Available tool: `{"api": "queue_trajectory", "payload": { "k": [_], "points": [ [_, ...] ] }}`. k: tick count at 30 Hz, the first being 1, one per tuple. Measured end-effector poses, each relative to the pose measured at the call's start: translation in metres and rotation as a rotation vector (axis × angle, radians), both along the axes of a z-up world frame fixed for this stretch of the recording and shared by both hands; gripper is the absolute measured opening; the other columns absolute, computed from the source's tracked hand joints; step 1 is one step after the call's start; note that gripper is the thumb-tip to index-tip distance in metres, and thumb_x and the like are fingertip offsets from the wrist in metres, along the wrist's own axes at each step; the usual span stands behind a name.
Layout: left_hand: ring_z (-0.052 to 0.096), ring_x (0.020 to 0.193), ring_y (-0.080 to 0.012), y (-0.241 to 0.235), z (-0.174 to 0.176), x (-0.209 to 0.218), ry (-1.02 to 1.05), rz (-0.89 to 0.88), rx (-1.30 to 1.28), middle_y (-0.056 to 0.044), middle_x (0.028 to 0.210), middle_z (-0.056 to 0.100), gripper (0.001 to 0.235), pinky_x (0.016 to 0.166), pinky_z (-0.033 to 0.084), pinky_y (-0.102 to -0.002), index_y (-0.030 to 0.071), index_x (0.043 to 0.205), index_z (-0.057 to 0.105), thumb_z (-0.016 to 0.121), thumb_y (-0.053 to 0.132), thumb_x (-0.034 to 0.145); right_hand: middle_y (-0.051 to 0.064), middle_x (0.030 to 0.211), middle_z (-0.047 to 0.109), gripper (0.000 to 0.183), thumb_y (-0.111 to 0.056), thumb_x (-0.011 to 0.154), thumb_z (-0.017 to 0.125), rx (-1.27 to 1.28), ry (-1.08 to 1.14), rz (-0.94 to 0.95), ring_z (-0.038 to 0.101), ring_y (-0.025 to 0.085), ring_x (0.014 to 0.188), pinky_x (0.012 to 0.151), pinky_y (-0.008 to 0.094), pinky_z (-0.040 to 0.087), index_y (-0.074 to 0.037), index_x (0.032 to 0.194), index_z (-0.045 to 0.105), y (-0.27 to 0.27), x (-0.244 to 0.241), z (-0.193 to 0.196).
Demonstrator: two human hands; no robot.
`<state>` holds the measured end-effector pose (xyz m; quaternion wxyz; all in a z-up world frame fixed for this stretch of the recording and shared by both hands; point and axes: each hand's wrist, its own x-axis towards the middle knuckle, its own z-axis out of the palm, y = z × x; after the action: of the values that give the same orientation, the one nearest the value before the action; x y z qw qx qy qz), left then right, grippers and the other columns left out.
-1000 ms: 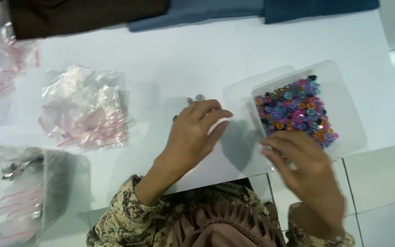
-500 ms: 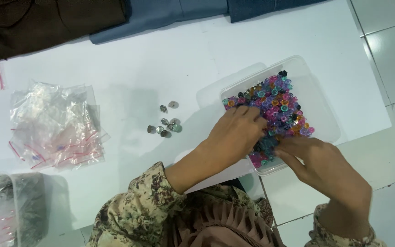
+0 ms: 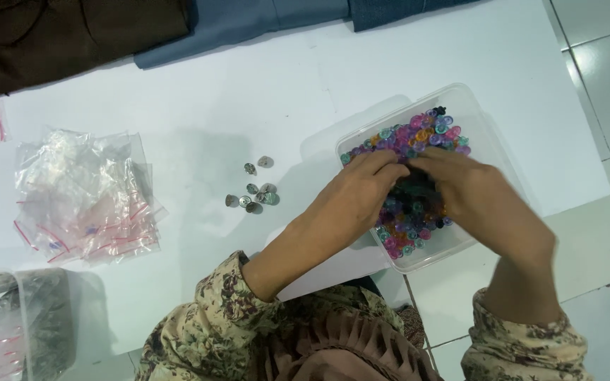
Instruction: Sorting and packaging small colorful plastic buttons and metal rivets into plastic bags
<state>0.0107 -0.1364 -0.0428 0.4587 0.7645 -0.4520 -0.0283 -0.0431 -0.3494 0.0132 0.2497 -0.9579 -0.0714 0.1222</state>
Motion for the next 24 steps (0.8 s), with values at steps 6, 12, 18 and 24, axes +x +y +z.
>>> {"api": "queue_trajectory", "payload": {
  "k": [6,12,18,24],
  "points": [
    [0.054,0.134,-0.0363,0.004,0.0,0.002,0.164,-0.008,0.068,-0.017,0.143,0.052,0.046,0.11,0.049,-0.045,0.003,0.139,0.055,0.047,-0.013,0.097,0.005,0.129,0.076,0.036,-0.008,0.097,0.051,0.014,0.112,0.137,0.076,0.021,0.112,0.105,0.036,0.056,-0.012,0.125,0.072,-0.015,-0.045,0.014],
    [0.053,0.135,-0.0362,0.006,0.007,0.002,0.198,-0.01,0.025,-0.017,0.144,0.053,0.047,0.112,0.047,-0.044,0.004,0.141,0.052,0.045,-0.014,0.098,0.002,0.088,0.07,0.042,0.009,0.083,0.049,-0.106,0.242,0.271,0.069,0.02,0.071,0.061,0.037,0.052,-0.018,0.105,0.074,0.015,-0.04,-0.016],
    [0.055,0.134,-0.0361,0.008,0.004,0.001,0.159,0.002,-0.032,-0.018,0.14,0.055,0.045,0.114,0.047,-0.046,0.002,0.137,0.055,0.042,-0.016,0.098,0.005,0.098,0.069,0.034,0.009,0.082,0.045,-0.197,0.13,0.169,0.068,0.02,0.082,0.07,0.035,0.054,-0.012,0.099,0.066,0.004,-0.017,-0.036],
    [0.054,0.136,-0.0343,0.011,0.005,0.003,0.154,-0.016,-0.03,-0.018,0.142,0.055,0.046,0.118,0.046,-0.043,0.004,0.141,0.053,0.042,-0.016,0.1,0.013,0.142,0.065,0.051,0.005,0.094,0.04,-0.003,0.013,-0.052,0.058,0.031,0.134,0.115,0.044,0.042,-0.007,0.137,0.064,0.001,-0.024,0.009]
  ]
}}
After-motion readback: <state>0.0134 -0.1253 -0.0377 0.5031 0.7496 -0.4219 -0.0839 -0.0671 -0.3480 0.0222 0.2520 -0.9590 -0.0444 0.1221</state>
